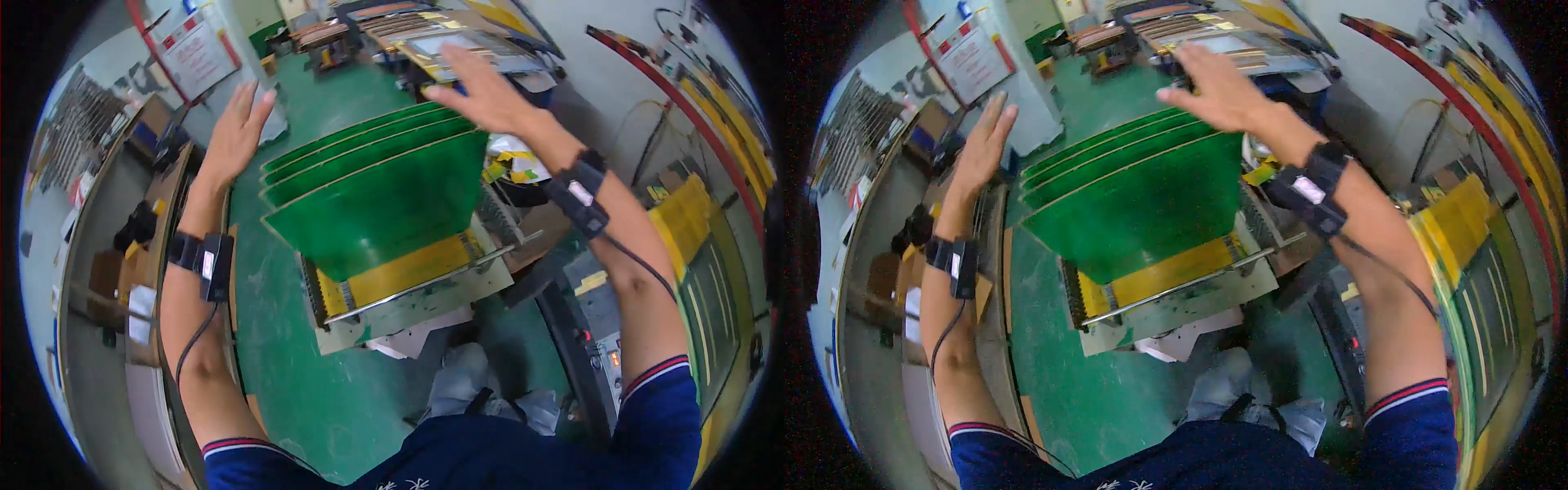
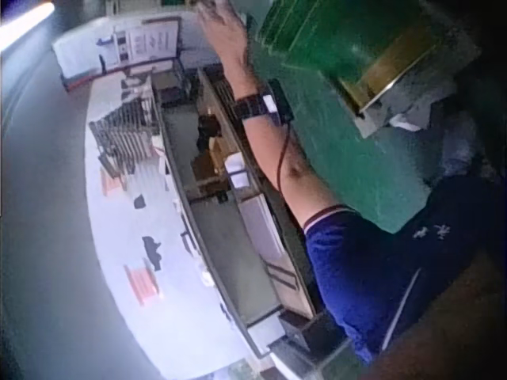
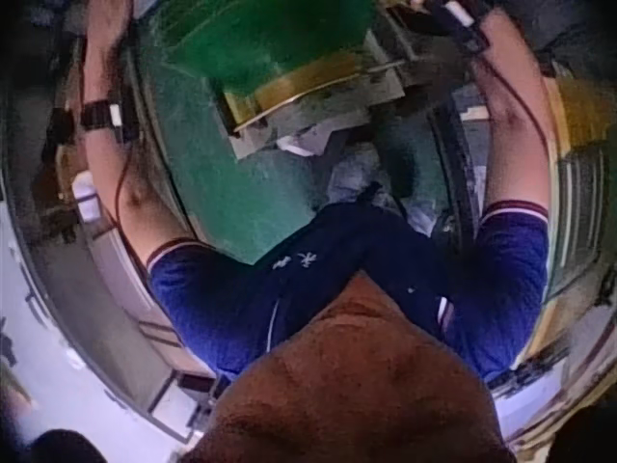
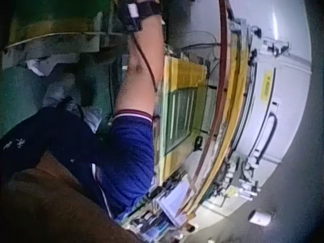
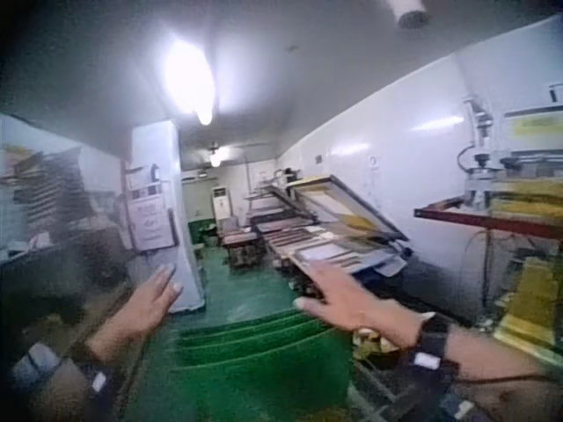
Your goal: Operating a screen-printing machine to process green industrial boards and placing them in a storage rack.
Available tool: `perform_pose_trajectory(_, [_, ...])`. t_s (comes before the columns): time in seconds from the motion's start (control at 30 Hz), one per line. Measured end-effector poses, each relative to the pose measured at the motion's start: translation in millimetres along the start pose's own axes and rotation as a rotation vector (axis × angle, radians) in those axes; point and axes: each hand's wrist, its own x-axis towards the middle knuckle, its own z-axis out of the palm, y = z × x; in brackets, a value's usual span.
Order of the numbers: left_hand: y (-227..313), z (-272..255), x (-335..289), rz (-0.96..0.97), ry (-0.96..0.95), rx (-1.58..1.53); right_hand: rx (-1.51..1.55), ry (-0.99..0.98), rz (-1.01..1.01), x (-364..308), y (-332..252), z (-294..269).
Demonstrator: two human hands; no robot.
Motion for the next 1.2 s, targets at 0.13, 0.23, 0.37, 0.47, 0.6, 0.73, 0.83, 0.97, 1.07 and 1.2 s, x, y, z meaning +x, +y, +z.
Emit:
perform_pose_trajectory(0.13, [87.0, 63.3, -46.7, -0.087, -0.131, -0.538, 0.231, 0.203, 0.188, -101.7, -5.2, 5.7])
perform_pose_trajectory(0.23, [82.8, 99.2, -126.2, -0.782, -0.43, -1.25, 0.513, 0.168, 0.308, -222.0, -67.6, 14.3])
perform_pose_trajectory(0.37, [104.5, 189.9, -268.6, -0.365, -0.791, -1.228, 0.523, 0.069, 0.952, -455.4, -125.1, 15.1])
perform_pose_trajectory(0.47, [192.5, 224.7, -302.5, -0.265, -0.952, -1.22, 0.786, 0.839, 1.637, -650.0, -166.9, -35.5])
perform_pose_trajectory(0.6, [264.0, 210.6, -303.4, -0.242, -1.14, -1.282, 0.851, 1.596, 1.64, -792.4, -184.9, -104.5])
perform_pose_trajectory(0.73, [302.1, 215.1, -298.4, -0.165, -1.15, -1.261, 0.934, 1.953, 1.779, -797.6, -179.2, -143.2])
perform_pose_trajectory(0.83, [319.5, 213.5, -300.8, -0.072, -1.145, -1.256, 0.998, 1.899, 1.769, -805.8, -180.0, -153.1])
perform_pose_trajectory(0.97, [322.0, 202.9, -309.7, -0.109, -1.153, -1.234, 1.122, 1.85, 1.69, -806.3, -170.2, -155.3])
perform_pose_trajectory(1.07, [312.3, 207.5, -313.9, -0.188, -1.153, -1.227, 1.273, 1.785, 1.55, -796.1, -164.7, -157.5])
perform_pose_trajectory(1.2, [319.8, 210.7, -317.0, -0.272, -1.139, -1.231, 1.398, 1.86, 1.384, -798.1, -165.5, -158.7])
